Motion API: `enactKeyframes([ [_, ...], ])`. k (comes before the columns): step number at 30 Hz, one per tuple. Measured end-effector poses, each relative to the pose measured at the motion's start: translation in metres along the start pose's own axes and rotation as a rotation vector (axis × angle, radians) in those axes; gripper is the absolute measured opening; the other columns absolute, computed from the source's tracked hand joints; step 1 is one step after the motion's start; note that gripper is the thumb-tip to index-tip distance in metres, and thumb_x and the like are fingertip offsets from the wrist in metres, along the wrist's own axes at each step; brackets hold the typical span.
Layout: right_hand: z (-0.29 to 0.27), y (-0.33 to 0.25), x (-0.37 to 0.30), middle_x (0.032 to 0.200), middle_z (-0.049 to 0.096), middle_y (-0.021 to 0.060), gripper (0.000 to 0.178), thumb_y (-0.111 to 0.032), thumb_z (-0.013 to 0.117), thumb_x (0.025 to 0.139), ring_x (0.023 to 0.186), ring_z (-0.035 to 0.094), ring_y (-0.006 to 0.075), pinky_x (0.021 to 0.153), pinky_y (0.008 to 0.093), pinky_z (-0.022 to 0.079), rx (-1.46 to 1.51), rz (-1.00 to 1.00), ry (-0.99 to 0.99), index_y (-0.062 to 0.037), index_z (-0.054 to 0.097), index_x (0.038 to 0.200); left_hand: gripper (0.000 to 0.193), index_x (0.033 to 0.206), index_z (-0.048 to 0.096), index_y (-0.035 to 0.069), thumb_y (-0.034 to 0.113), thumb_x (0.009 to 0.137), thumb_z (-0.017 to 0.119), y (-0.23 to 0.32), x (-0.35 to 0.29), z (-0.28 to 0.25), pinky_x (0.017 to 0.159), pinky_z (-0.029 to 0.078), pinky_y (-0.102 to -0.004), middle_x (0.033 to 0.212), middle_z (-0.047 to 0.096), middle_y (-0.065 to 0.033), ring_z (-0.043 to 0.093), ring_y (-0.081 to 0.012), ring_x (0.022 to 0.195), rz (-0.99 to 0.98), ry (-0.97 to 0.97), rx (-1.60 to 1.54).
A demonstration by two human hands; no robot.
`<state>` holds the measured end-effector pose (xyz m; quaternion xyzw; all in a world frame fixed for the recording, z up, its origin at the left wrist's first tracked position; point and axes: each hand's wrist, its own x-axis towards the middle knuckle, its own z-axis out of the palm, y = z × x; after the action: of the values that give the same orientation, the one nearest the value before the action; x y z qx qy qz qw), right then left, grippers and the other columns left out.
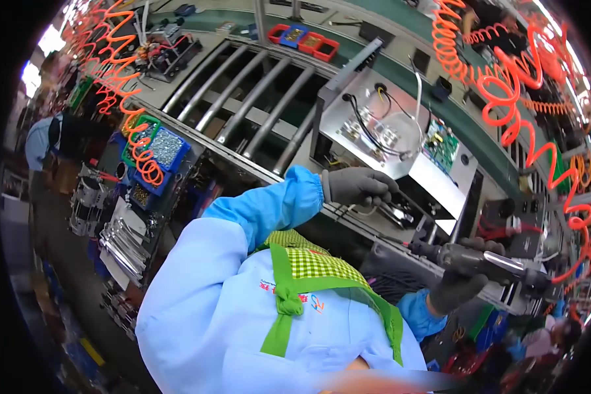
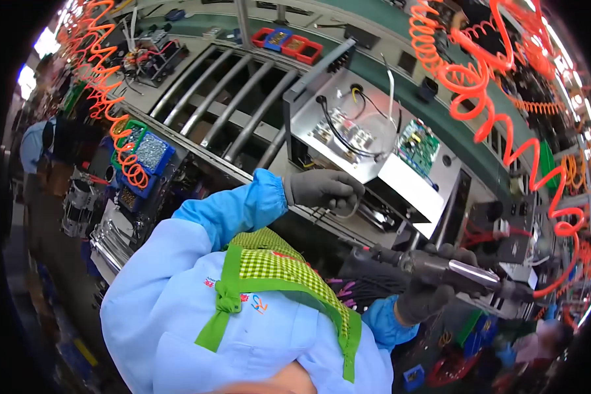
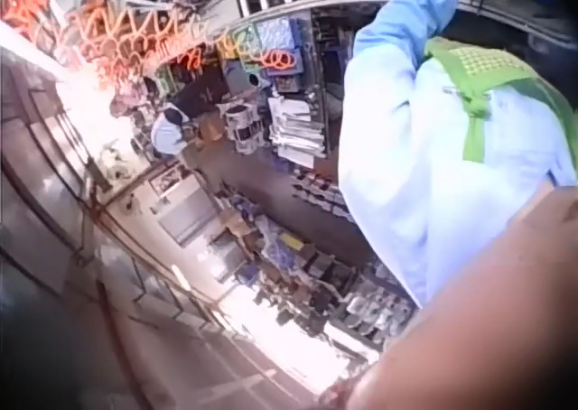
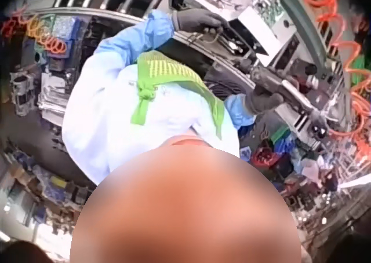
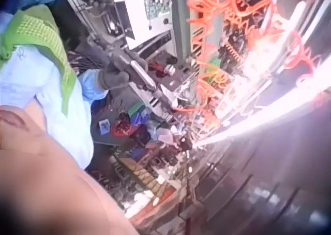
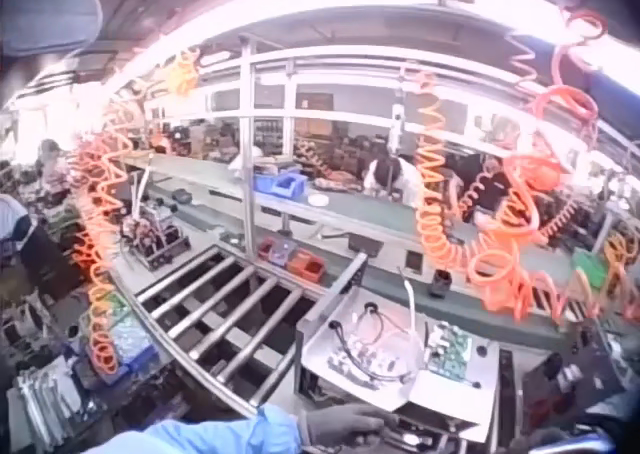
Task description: Assemble electronic components and wiring onto a metal chassis using power tools.
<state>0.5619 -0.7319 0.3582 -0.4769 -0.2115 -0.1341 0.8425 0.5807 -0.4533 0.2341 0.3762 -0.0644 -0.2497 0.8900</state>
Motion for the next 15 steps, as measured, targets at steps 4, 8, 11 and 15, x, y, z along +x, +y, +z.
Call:
enactKeyframes([
  [4, 0.037, 0.015, 0.065, 0.141, 0.037, 0.0161, 0.086, -0.040, 0.079, 0.072, 0.119, 0.046, 0.0281, 0.103, 0.0433, 0.037, 0.714, -0.281, -0.763, -0.0051, 0.036, 0.138, 0.027, 0.118, 0.051, 0.000, 0.015, 0.095, 0.052, 0.029, -0.031, 0.023, 0.052, 0.040, -0.0185, 0.087, 0.059, -0.0058, 0.048, -0.0068, 0.060, 0.108, 0.200, -0.274],
  [8, 0.107, 0.031, 0.060, 0.125, 0.045, 0.0189, 0.076, -0.039, 0.075, 0.076, 0.097, 0.054, 0.0285, 0.088, 0.0447, 0.040, 0.462, -0.127, -0.826, -0.0041, 0.039, 0.133, 0.019, 0.089, 0.060, 0.010, 0.028, 0.090, 0.064, 0.038, -0.025, 0.016, 0.038, 0.034, -0.0192, 0.059, 0.048, 0.0047, 0.041, -0.0039, 0.042, 0.173, 0.375, -0.381],
  [11, 0.146, 0.056, 0.054, 0.082, 0.050, 0.0084, 0.052, -0.041, 0.070, 0.078, 0.059, 0.050, 0.0194, 0.073, 0.0421, 0.043, 0.096, -0.253, -0.700, -0.0023, 0.049, 0.106, 0.026, 0.095, 0.055, 0.009, 0.034, 0.094, 0.056, 0.052, -0.032, 0.018, 0.040, 0.027, -0.0189, 0.055, 0.035, 0.0075, 0.034, -0.0035, 0.044, 0.181, 0.240, -0.607],
  [15, 0.173, 0.088, 0.051, 0.077, 0.049, 0.0083, 0.057, -0.045, 0.070, 0.080, 0.057, 0.052, 0.0188, 0.063, 0.0414, 0.047, 0.049, -0.323, -0.664, -0.0009, 0.047, 0.107, 0.025, 0.093, 0.055, 0.013, 0.037, 0.096, 0.051, 0.065, -0.037, 0.005, 0.039, 0.026, -0.0156, 0.058, 0.037, 0.0084, 0.035, -0.0016, 0.045, 0.285, 0.196, -0.817],
])
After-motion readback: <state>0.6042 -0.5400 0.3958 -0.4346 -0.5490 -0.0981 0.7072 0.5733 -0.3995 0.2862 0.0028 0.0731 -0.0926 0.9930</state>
